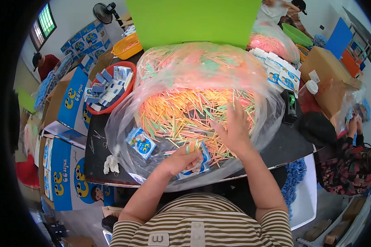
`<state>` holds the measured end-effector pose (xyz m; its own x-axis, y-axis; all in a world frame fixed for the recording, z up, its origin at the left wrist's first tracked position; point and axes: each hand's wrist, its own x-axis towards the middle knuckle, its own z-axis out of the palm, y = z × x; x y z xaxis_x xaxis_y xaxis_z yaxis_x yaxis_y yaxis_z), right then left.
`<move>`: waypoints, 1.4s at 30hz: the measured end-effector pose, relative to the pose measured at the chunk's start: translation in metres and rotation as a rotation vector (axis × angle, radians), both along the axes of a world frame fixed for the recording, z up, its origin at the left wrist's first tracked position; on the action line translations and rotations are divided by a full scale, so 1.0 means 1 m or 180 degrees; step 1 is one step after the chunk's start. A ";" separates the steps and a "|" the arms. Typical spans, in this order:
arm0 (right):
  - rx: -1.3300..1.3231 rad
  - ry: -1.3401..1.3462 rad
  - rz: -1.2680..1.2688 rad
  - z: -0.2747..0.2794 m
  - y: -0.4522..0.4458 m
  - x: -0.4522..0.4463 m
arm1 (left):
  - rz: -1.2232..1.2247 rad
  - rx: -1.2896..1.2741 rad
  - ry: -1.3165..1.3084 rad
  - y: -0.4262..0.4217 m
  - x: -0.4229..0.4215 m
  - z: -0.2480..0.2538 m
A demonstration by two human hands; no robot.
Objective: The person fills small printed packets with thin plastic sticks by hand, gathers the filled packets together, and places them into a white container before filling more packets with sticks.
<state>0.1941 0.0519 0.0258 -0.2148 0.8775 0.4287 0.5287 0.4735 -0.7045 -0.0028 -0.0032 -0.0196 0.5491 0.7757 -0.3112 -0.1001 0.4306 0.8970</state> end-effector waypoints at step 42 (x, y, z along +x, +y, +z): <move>-0.0122 -0.0444 0.0917 -0.070 -0.048 -0.004 | 0.1102 0.3749 0.3812 -0.005 0.011 -0.019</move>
<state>0.1904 0.0040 -0.0438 -0.5112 0.7869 0.3456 0.4692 0.5924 -0.6549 0.0082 -0.0082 -0.0384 0.2233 0.8933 0.3900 0.8726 -0.3615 0.3284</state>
